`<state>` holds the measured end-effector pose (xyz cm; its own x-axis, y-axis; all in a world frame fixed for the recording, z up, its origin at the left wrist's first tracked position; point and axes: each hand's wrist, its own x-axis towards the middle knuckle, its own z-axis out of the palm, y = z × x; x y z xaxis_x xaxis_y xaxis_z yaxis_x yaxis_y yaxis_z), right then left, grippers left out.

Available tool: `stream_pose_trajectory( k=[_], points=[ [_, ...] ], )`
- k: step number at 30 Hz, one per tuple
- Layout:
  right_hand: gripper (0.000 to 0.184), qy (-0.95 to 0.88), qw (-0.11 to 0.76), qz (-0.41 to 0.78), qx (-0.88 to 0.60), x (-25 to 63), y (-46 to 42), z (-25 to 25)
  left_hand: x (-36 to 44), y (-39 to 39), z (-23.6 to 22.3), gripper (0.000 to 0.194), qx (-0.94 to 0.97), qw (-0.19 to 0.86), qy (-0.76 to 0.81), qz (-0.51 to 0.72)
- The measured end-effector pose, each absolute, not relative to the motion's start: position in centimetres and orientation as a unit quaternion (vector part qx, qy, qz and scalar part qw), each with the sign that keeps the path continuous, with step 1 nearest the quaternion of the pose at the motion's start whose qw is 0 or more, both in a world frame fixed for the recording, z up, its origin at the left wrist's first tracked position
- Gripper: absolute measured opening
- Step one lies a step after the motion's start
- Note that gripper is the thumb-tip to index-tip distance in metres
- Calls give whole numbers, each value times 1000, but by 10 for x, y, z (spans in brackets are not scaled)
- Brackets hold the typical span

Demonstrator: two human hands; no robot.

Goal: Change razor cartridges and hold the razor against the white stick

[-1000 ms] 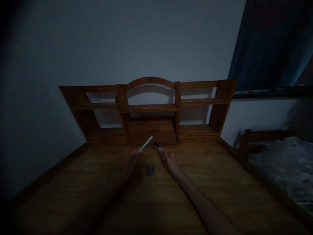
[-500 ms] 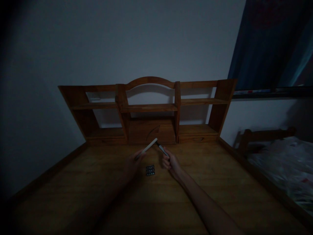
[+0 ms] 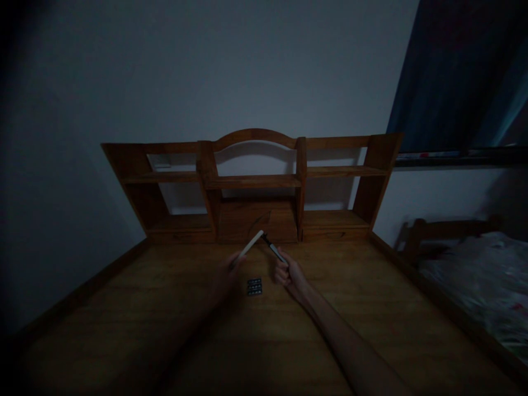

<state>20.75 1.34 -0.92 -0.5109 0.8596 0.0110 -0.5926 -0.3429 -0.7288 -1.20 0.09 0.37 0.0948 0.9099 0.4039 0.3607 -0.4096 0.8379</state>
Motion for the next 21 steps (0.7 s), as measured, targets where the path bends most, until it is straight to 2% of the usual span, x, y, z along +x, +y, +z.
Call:
stream_pose_trajectory(
  k=[7,14,21],
  points=[
    [58,-357,431,808,-185,209,15,-11,-14,3,5,49,659,294,485,494],
    [56,-358,454,789,-208,207,16,-14,-10,2,2,43,693,328,445,462],
    [55,-374,464,774,-215,208,15,-10,-13,1,3,44,707,321,445,446]
  ],
)
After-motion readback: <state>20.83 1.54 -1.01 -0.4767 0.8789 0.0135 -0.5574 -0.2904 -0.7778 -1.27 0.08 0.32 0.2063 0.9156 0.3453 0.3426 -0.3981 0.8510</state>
